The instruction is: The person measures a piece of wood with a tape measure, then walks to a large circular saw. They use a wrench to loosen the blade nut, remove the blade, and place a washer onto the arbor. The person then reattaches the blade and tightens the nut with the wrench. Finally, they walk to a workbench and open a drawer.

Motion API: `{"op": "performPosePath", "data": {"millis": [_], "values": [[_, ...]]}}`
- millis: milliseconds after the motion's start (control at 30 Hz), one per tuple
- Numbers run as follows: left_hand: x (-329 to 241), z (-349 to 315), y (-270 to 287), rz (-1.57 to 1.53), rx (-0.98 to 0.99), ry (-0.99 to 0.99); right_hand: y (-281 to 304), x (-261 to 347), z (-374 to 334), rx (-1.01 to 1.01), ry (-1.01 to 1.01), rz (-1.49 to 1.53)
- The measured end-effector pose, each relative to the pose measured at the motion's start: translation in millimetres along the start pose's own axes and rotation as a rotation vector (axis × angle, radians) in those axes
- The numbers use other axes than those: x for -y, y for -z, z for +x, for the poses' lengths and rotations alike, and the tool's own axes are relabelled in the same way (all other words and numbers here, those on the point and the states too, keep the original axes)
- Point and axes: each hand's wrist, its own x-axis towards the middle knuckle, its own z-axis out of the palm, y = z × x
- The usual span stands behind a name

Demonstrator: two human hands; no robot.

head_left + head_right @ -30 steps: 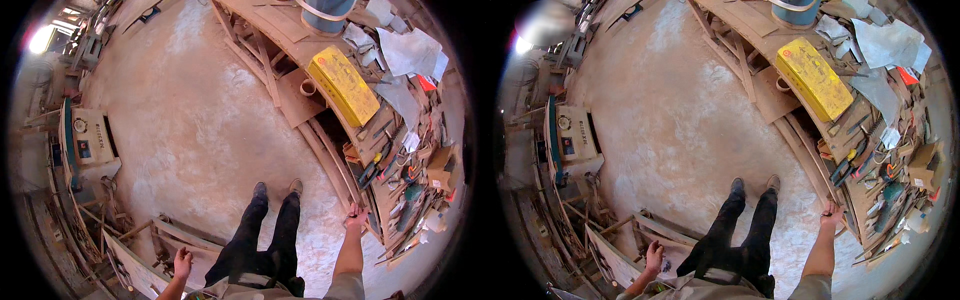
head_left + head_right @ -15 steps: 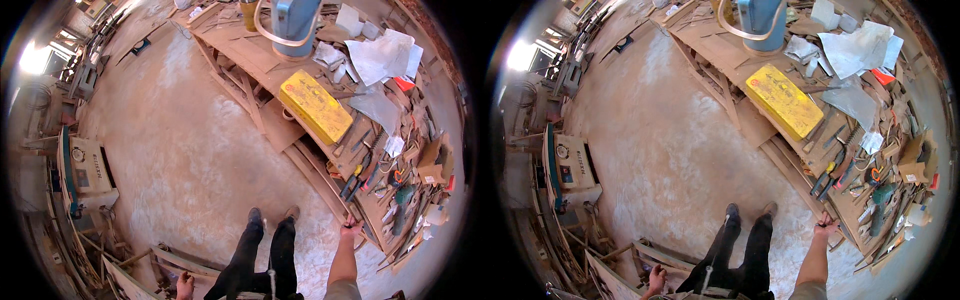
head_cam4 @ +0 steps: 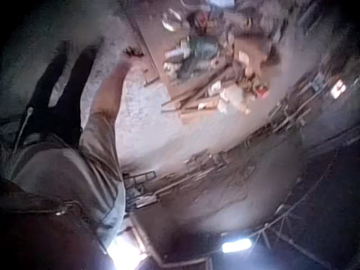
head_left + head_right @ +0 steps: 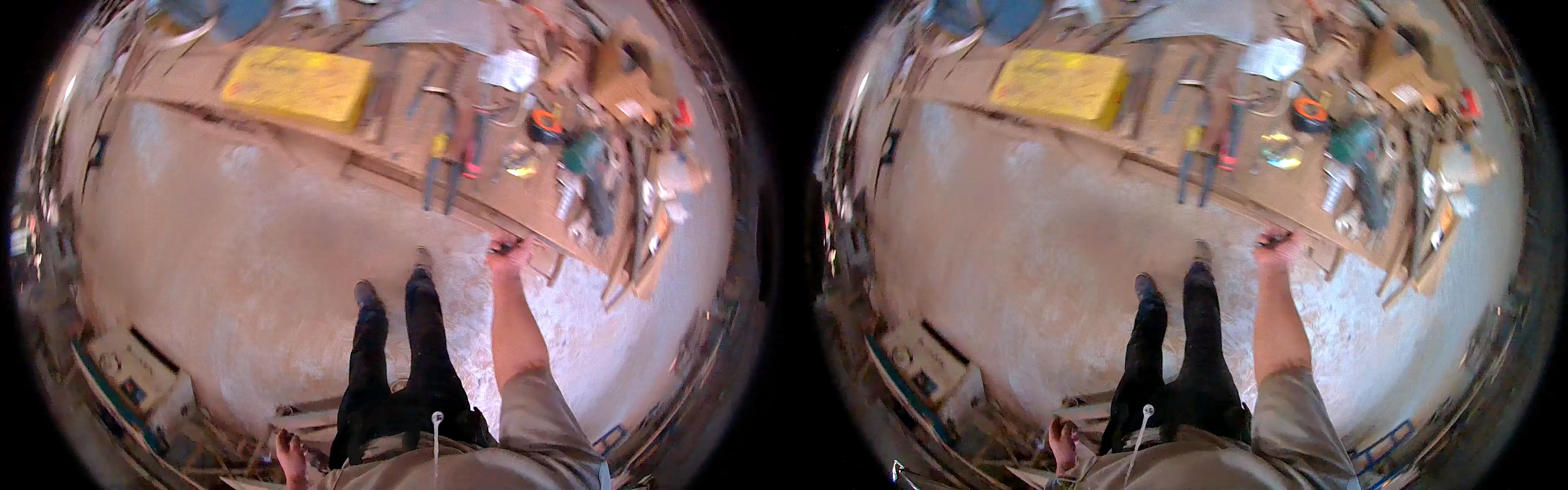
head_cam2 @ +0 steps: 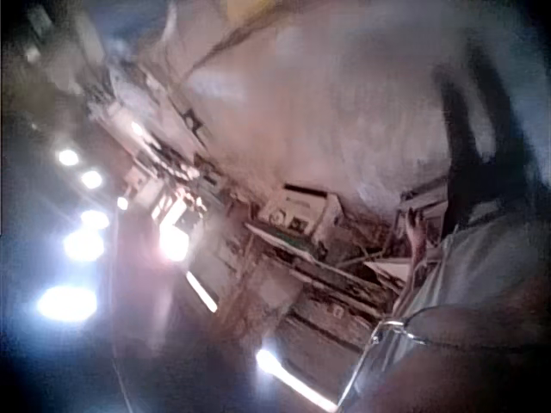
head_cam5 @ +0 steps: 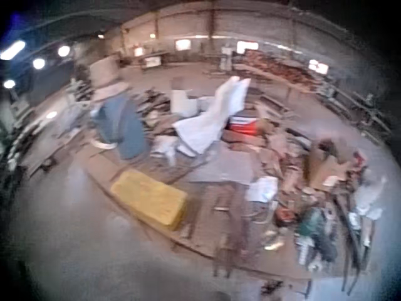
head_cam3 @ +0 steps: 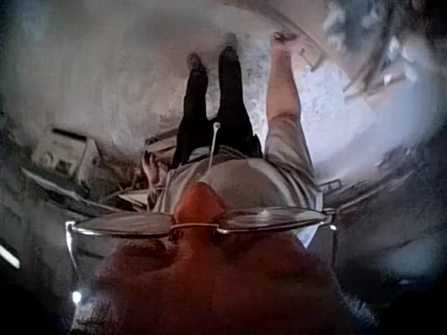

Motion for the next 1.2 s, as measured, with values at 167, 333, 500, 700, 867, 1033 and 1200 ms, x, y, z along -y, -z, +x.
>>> {"op": "performPosePath", "data": {"millis": [167, 333, 500, 700, 867, 1033, 1200], "values": [[4, -4, 3, 0.214, 0.013, -0.133, -10, -10, -4, -0.005, -0.028, 0.135], [46, 57, 47, 0.127, 0.112, -0.222, -6, -1, -13, -0.012, -0.021, 0.150], [10, 21, 25, 0.142, 0.015, -0.130, 6, -11, -19, -0.065, -0.060, 0.183], [29, 38, 29, 0.152, 0.126, -0.155, 29, -26, -51, -0.174, -0.081, 0.148], [10, 22, 17, -0.028, 0.111, -0.118, 75, -43, -45, -0.077, -0.051, 0.113], [-17, 22, 10, 0.170, 0.109, -0.130, 52, -40, -68, -0.158, -0.055, 0.085], [1, 39, 13, 0.100, 0.117, -0.153, 61, -46, -60, -0.193, -0.074, 0.022]]}}
